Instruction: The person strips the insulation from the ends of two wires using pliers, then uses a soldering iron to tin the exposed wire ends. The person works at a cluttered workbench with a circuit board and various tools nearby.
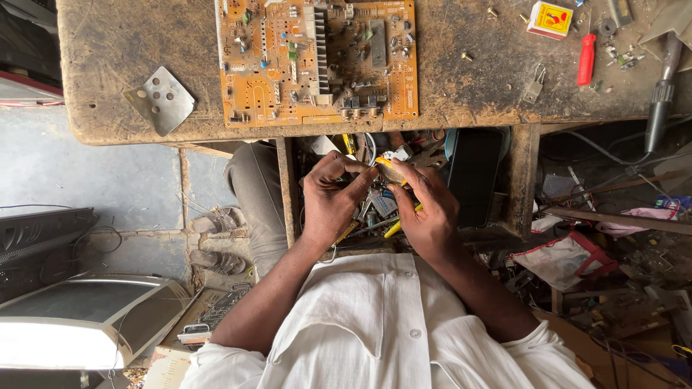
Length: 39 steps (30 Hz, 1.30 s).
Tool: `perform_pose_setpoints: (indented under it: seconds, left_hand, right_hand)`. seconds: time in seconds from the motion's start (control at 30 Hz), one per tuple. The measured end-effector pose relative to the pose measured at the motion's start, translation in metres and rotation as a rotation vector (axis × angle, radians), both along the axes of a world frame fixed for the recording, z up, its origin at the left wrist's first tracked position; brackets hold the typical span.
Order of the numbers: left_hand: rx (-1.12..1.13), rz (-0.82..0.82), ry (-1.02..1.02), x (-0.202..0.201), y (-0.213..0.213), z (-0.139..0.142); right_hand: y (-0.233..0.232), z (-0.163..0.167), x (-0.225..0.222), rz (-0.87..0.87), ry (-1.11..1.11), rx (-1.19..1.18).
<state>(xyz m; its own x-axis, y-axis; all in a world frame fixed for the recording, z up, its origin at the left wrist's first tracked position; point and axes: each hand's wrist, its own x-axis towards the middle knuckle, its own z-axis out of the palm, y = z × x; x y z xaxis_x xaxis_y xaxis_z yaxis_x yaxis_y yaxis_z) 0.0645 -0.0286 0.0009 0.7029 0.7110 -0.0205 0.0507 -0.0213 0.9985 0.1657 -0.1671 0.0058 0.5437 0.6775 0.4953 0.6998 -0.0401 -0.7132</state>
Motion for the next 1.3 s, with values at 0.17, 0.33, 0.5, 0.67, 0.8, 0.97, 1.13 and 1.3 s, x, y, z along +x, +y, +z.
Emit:
perform_pose_setpoints:
  seconds: [0.17, 0.33, 0.5, 0.67, 0.8, 0.97, 1.13, 1.3]
  left_hand:
    - [-0.023, -0.006, 0.007, 0.001, 0.003, -0.003]
    - [-0.023, 0.012, -0.014, 0.002, 0.001, -0.004]
    - [0.009, -0.008, -0.027, 0.005, 0.0, -0.004]
    - [-0.066, -0.039, -0.007, 0.003, -0.001, -0.006]
    - [0.158, -0.061, -0.082, 0.001, 0.001, -0.01]
    - [0.038, -0.04, 0.0, -0.001, 0.003, -0.015]
    - [-0.081, -0.061, 0.016, -0.002, 0.014, -0.021]
    - [-0.18, -0.147, -0.074, -0.011, 0.04, -0.035]
  right_hand:
    - [0.002, -0.004, 0.005, 0.029, 0.022, -0.012]
    - [0.002, -0.004, 0.004, 0.006, 0.031, -0.005]
    - [0.0, -0.003, 0.007, -0.011, 0.122, -0.022]
    - [-0.006, 0.004, 0.022, -0.124, 0.09, 0.012]
    - [-0.013, 0.017, 0.053, -0.38, -0.124, -0.032]
    - [-0.008, 0.027, 0.106, -0.612, -0.314, -0.169]
    - [-0.013, 0.022, 0.13, -0.652, -0.436, -0.126]
    - [-0.049, 0.005, 0.145, -0.799, -0.331, 0.033]
